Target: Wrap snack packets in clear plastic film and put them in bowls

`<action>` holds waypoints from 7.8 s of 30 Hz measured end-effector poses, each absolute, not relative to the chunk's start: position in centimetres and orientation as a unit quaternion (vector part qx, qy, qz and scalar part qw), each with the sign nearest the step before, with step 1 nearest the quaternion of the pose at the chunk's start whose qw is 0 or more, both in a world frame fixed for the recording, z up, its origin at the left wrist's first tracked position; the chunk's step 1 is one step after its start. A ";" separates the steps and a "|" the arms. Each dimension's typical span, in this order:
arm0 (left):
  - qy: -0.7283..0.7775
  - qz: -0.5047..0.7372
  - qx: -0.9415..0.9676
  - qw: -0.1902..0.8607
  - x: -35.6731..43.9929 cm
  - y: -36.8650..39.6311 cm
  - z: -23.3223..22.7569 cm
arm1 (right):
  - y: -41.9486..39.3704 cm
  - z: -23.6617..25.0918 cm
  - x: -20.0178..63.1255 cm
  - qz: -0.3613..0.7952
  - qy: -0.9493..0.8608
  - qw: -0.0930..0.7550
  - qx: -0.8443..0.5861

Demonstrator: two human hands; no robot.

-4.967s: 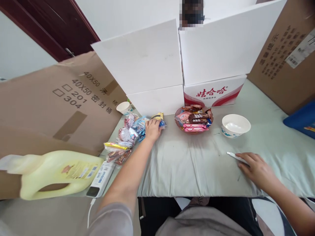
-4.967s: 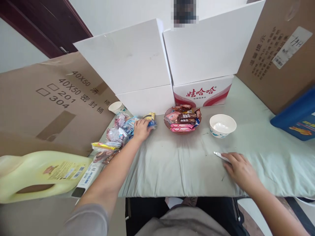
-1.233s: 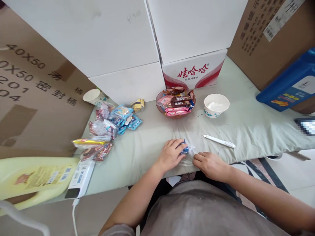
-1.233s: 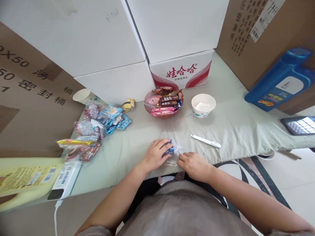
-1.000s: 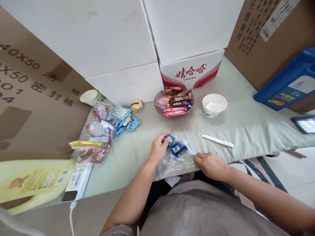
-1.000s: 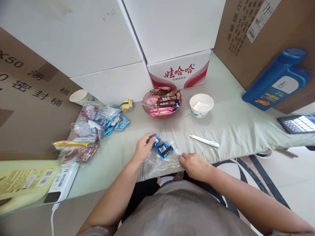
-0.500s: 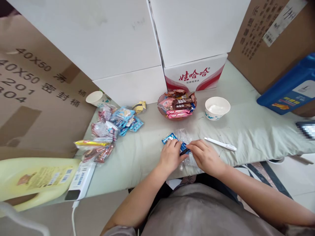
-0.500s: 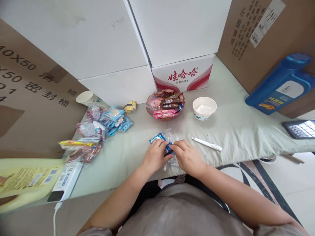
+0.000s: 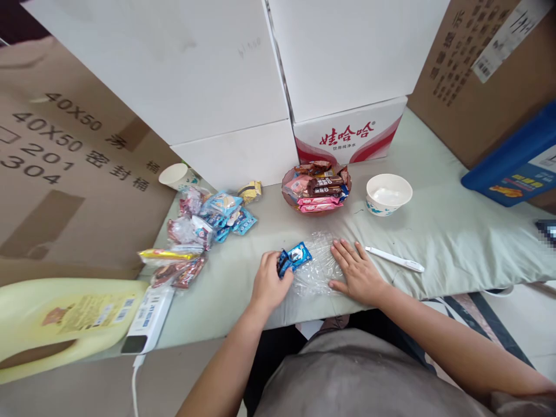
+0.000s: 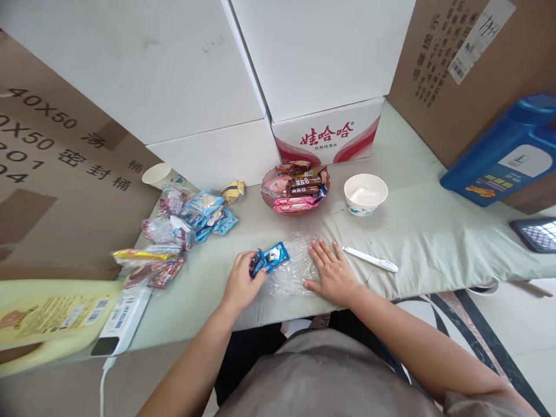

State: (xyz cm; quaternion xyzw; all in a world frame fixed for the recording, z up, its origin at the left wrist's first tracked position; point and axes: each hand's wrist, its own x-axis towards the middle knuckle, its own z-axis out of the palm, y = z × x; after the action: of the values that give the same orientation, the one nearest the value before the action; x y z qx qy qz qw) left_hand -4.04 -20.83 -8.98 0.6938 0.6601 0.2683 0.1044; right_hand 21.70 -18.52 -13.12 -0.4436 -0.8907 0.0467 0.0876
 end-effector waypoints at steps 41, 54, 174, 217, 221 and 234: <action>0.415 0.368 0.831 0.042 5.8 -9.2 -1.7 | -18.4 -13.0 21.8 0.050 -0.890 0.153 -0.426; 0.578 0.105 0.809 -0.007 -3.7 -19.7 -10.5 | -22.8 -10.0 24.1 0.038 -0.847 0.134 -0.513; 0.633 0.543 0.461 0.304 -5.7 -19.0 -11.5 | -17.4 -10.9 21.9 0.033 -0.755 0.072 -0.651; 0.605 0.157 0.780 -0.025 -10.5 -22.4 -10.4 | -18.1 -9.7 24.7 0.086 -0.898 0.167 -0.397; 0.484 0.173 0.857 0.031 -9.8 -24.6 -9.7 | -19.3 -9.1 27.7 0.153 -0.918 0.187 -0.314; 0.461 0.188 0.861 0.107 -8.5 -22.7 -9.3 | -20.0 -10.0 29.5 0.154 -0.911 0.190 -0.332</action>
State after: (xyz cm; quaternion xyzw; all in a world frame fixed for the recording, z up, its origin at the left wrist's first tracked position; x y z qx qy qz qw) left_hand -8.45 -22.72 -9.32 0.8607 0.4610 0.1880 0.1068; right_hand 29.47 -19.99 -9.99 -0.3318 -0.9111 0.1540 0.1902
